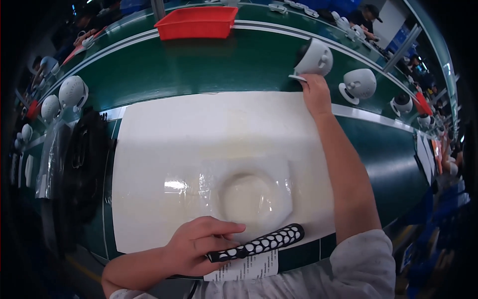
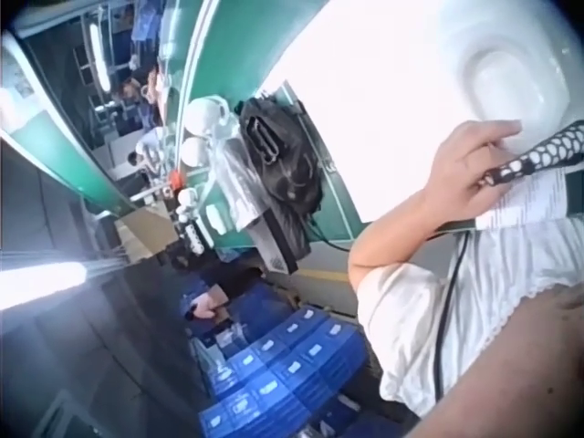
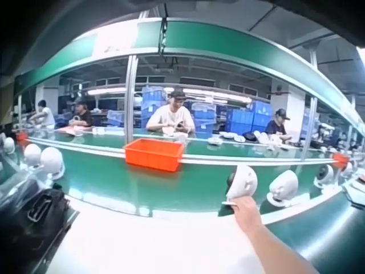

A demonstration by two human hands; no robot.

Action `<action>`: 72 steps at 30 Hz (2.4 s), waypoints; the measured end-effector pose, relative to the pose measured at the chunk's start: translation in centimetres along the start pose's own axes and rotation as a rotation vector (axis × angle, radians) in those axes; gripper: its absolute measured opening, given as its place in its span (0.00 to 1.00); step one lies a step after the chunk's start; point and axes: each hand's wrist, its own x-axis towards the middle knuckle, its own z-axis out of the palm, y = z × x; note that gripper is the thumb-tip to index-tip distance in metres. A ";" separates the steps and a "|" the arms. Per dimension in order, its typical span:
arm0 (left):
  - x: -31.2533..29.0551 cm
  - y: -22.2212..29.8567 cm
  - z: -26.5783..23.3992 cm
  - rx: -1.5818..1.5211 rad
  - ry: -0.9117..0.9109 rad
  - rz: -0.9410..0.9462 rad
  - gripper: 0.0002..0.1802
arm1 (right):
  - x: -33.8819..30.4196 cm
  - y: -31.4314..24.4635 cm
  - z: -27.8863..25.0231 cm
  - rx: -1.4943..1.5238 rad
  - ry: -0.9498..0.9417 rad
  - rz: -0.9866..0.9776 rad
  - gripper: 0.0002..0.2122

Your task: Assembling white plastic housings for electronic devices on a factory assembly line.

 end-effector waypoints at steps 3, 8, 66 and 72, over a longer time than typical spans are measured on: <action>-0.8 -0.1 -0.2 -0.007 0.007 0.033 0.12 | 0.2 -5.4 -3.3 0.099 0.064 -0.081 0.07; -1.1 0.2 -0.7 -0.025 -0.028 0.077 0.09 | -0.1 -15.9 -11.8 1.050 0.003 0.374 0.10; 0.7 0.5 -2.2 0.037 0.065 0.006 0.09 | -1.3 -23.3 -16.2 0.929 -0.562 -0.154 0.14; 0.7 0.0 -2.2 0.052 0.031 -0.021 0.10 | -1.2 -23.1 -16.9 0.969 -0.496 -0.209 0.15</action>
